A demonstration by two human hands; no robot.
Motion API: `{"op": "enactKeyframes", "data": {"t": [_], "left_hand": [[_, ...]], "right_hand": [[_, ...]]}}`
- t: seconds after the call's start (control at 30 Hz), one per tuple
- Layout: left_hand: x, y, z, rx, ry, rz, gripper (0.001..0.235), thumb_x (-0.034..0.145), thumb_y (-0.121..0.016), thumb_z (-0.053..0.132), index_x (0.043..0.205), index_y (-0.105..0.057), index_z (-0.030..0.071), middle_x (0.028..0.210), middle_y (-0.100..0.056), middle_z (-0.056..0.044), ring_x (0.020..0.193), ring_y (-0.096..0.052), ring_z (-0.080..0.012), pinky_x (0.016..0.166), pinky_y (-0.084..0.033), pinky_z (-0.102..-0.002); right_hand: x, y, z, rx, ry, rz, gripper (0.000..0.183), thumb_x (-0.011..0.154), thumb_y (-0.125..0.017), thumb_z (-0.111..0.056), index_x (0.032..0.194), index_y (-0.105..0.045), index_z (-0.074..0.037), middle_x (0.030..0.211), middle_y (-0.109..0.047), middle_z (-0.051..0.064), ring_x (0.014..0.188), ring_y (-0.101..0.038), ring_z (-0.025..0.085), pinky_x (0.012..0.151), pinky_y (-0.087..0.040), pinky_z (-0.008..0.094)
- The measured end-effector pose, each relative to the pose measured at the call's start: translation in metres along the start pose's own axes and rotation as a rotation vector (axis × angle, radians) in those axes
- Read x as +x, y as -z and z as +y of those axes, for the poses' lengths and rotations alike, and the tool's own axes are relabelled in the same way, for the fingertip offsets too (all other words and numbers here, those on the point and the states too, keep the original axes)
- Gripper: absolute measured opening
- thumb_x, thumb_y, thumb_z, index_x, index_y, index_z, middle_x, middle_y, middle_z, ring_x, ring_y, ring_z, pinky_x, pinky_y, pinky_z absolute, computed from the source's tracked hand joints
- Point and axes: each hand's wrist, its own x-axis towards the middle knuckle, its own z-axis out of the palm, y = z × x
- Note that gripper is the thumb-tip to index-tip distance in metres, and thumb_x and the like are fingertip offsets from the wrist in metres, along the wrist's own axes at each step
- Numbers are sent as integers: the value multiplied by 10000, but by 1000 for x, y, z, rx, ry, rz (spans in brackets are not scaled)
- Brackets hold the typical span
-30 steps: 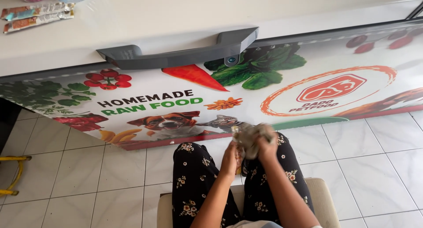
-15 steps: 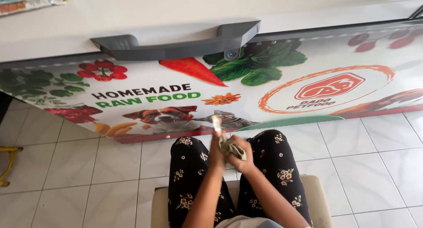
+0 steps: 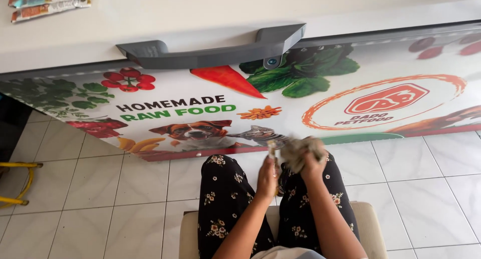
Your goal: Cleaning individual pet treat packets with a cloth and organizing them on top of a freezer.
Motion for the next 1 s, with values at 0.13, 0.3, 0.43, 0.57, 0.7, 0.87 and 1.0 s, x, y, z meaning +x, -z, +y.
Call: {"op": "enactKeyframes", "data": {"t": [0.13, 0.3, 0.43, 0.57, 0.7, 0.87, 1.0], "left_hand": [[-1, -6, 26, -108, 39, 46, 445, 1075, -398, 417, 1212, -595, 42, 1051, -677, 2, 910, -638, -72, 787, -525, -257], [-15, -6, 34, -124, 99, 19, 407, 1108, -411, 367, 1298, -581, 50, 1108, -661, -24, 958, -607, -92, 847, -493, -259], [-9, -11, 70, -34, 3, 163, 542, 1066, -385, 412, 1526, -422, 128, 1310, -631, 111, 1130, -606, 4, 959, -479, -186], [-4, 10, 34, -390, 167, 23, 636, 1099, -424, 402, 1441, -375, -132, 1079, -661, -11, 945, -644, -112, 822, -539, -280], [-22, -12, 62, 119, 101, -204, 710, 1097, -420, 527, 1641, -400, 72, 904, -514, 66, 723, -415, -39, 620, -349, -212], [8, -1, 54, -106, -155, -148, 691, 1055, -430, 589, 1509, -415, 68, 1320, -582, 115, 1196, -538, 2, 1029, -422, -181], [22, 44, 29, -405, 53, 315, 526, 1095, -508, 541, 1235, -548, 35, 881, -524, 7, 727, -478, -103, 641, -435, -271]], "right_hand": [[-23, 6, 28, -389, 172, -334, 240, 681, -676, -38, 917, -641, -7, 831, -646, 64, 746, -626, 179, 687, -520, 293], [4, 22, 42, -182, 28, -24, 283, 766, -666, -103, 1040, -647, -34, 904, -683, 41, 805, -636, 149, 750, -539, 291], [-25, 5, 33, -181, -3, -309, 257, 711, -663, -94, 956, -653, -20, 843, -665, 70, 775, -634, 180, 737, -554, 315], [-18, 8, 52, -503, 7, -310, 319, 680, -697, -88, 987, -667, -5, 815, -671, 73, 760, -658, 204, 714, -557, 328], [3, 38, 58, -5, -186, 33, 272, 775, -641, -115, 1023, -638, -4, 900, -702, 71, 821, -686, 222, 755, -576, 352], [-35, 34, 74, 4, -286, -455, 467, 675, -637, -88, 1116, -732, 35, 979, -728, 138, 893, -670, 230, 824, -553, 348], [-41, 5, 38, -215, -204, -706, 486, 630, -732, -56, 1110, -663, -8, 1049, -716, 100, 962, -670, 176, 875, -543, 344]]}}
